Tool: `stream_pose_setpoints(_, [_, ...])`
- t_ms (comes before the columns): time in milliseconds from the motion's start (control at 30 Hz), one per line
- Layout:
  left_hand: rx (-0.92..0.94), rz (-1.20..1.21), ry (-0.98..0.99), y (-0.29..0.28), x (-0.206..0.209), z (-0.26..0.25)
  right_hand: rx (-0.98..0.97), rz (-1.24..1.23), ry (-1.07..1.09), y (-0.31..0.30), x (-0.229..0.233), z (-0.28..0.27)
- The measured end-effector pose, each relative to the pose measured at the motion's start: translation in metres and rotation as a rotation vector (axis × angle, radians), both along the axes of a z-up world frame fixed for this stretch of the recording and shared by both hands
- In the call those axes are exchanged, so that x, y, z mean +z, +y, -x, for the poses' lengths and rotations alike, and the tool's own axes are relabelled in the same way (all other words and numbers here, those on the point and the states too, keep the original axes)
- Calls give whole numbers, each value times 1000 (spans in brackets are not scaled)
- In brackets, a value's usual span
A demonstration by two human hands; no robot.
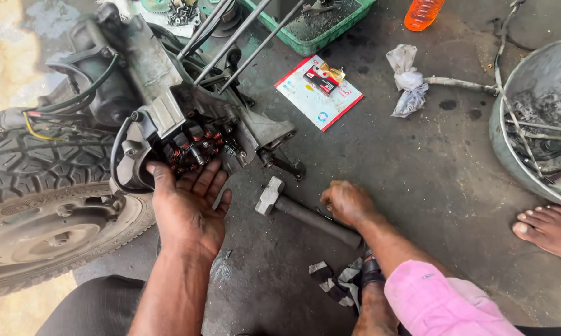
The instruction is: Repairing and reassembling internal components of a motorcycle engine.
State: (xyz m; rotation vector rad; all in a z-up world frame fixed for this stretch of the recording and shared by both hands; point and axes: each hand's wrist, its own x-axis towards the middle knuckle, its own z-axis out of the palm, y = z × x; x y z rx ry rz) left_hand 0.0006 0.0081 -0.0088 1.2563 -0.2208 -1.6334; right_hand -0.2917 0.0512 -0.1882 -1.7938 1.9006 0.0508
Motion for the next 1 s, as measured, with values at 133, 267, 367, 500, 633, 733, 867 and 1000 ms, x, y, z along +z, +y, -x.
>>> stream_pose_setpoints(133, [37,-43,-18,2,4,1,108,75,81,2,-29,8])
stream_pose_setpoints(267, [92,-57,-26,3,11,1,-4,171,-121,-1,-54,22])
stream_pose_setpoints(367, [129,-75,-27,0,15,1,-390,76,-646,-10,-47,32])
stream_pose_setpoints(500, [173,-37,-5,-3,1,-2,-672,-86,-1080,-16,3,4])
stream_pose_setpoints(633, [221,-55,-9,-3,-6,-5,-650,-362,-1139,-9,23,-45])
stream_pose_setpoints(733, [224,-72,-9,-3,-2,-8,-591,-492,-1088,-8,42,-91])
stream_pose_setpoints(867, [211,-118,-26,0,8,-4,-690,-344,-1267,-11,69,-143])
stream_pose_setpoints(1000, [200,-90,-57,2,12,-5,-793,-103,-1478,-26,111,-190])
